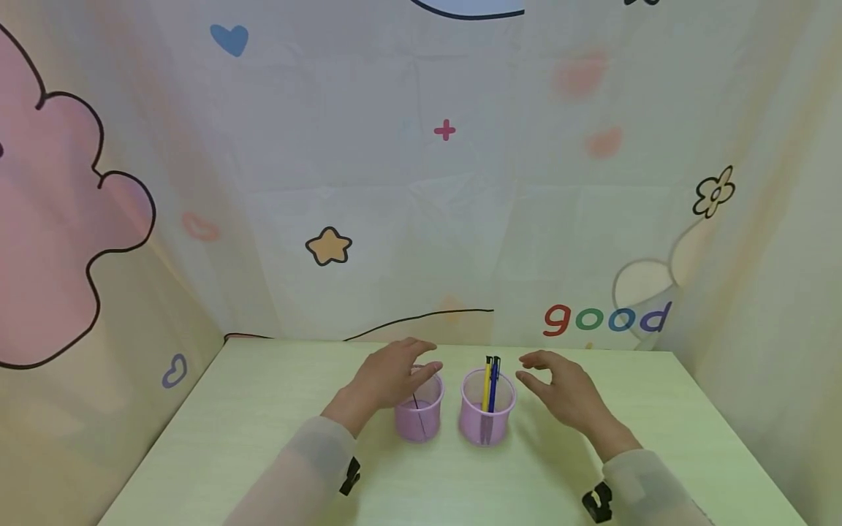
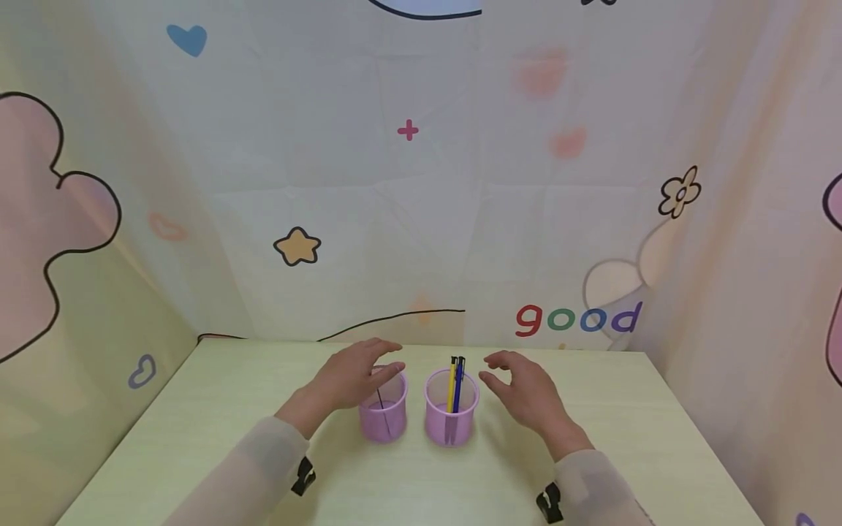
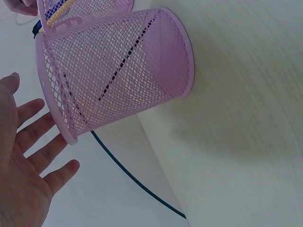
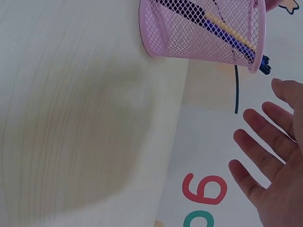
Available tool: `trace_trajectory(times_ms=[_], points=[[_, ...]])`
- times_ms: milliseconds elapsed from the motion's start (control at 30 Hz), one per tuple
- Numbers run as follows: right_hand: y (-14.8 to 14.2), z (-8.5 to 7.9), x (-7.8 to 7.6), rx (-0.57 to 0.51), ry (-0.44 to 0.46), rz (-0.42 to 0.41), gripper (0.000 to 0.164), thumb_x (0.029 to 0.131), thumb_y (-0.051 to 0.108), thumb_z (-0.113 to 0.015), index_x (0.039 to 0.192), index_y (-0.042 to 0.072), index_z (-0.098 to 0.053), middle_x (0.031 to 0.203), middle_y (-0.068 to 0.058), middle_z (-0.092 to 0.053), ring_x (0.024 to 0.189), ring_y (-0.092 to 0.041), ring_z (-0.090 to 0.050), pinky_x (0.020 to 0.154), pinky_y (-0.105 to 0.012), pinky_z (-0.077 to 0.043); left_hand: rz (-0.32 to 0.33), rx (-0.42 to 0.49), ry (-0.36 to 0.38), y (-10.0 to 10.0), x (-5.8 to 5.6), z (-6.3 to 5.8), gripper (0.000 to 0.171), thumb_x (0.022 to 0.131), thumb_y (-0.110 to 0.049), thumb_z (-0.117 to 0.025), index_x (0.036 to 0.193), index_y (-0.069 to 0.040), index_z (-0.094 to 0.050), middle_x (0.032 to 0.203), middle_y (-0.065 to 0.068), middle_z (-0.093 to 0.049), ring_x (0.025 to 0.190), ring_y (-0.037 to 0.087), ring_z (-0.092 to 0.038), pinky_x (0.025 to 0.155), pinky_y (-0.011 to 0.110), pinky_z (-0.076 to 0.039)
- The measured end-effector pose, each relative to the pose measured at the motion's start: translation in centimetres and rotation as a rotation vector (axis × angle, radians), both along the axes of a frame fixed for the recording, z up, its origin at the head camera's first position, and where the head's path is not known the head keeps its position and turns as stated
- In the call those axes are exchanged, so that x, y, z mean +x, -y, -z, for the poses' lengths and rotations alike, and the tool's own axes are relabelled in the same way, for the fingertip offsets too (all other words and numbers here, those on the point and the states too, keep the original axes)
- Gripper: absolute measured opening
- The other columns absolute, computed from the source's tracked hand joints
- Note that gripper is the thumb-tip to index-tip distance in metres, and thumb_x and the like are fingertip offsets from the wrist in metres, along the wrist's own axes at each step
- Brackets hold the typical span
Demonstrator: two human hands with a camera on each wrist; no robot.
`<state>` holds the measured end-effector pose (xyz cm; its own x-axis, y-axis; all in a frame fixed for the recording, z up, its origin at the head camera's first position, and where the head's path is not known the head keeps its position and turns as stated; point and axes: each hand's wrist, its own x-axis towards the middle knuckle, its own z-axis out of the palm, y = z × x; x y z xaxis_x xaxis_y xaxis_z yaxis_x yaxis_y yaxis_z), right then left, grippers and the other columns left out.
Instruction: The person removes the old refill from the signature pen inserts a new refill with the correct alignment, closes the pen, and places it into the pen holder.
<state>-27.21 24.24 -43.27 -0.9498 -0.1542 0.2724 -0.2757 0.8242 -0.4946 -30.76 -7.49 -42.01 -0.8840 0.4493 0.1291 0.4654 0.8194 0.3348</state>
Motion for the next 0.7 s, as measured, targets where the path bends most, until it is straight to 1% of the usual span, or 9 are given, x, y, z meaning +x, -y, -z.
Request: trace_trajectory(times_ms=[133,400,533,700], points=[[0.2,0.0,0.1,-0.019,-0.024,-0.014,0.033,0.101,0.031,-0.068,0.126,0.011,-0.069,0.122,-0.011,-0.074,0.117,-0.037,-0.067,0.098,-0.059,-0.052,0.007,0.001,0.006,-0.5,0.1,-0.2,0.056,0.105,-0.06,-0.047,0.15,-0.027,-0.054,0.156,0.001,-0.053,0.143,0.03,-0.052,0.113,0.054,-0.046],[0.7,0.2,-0.1,-0.042,-0.004,-0.011,0.033,0.101,0.032,-0.068,0.127,0.011,-0.069,0.123,-0.01,-0.074,0.119,-0.036,-0.066,0.1,-0.059,-0.052,0.036,0.027,0.006,-1.5,0.0,0.1,0.052,0.106,-0.057,-0.049,0.146,-0.025,-0.058,0.152,0.0,-0.057,0.138,0.027,-0.057,0.111,0.051,-0.048],[0.9,0.2,-0.3,-0.06,0.002,-0.008,0.033,0.101,0.03,-0.068,0.128,0.011,-0.068,0.124,-0.009,-0.074,0.119,-0.034,-0.067,0.102,-0.058,-0.052,0.04,0.037,0.004,-2.1,0.0,0.1,0.051,0.105,-0.056,-0.05,0.145,-0.025,-0.059,0.15,-0.001,-0.058,0.137,0.025,-0.058,0.111,0.049,-0.049],[1.2,0.1,-0.4,-0.08,0.01,-0.011,0.034,0.101,0.028,-0.068,0.13,0.01,-0.067,0.126,-0.01,-0.072,0.119,-0.033,-0.066,0.103,-0.057,-0.052,0.039,0.033,0.019,-2.9,0.0,0.0,0.051,0.105,-0.057,-0.052,0.144,-0.025,-0.06,0.151,-0.002,-0.058,0.136,0.023,-0.058,0.111,0.046,-0.049]])
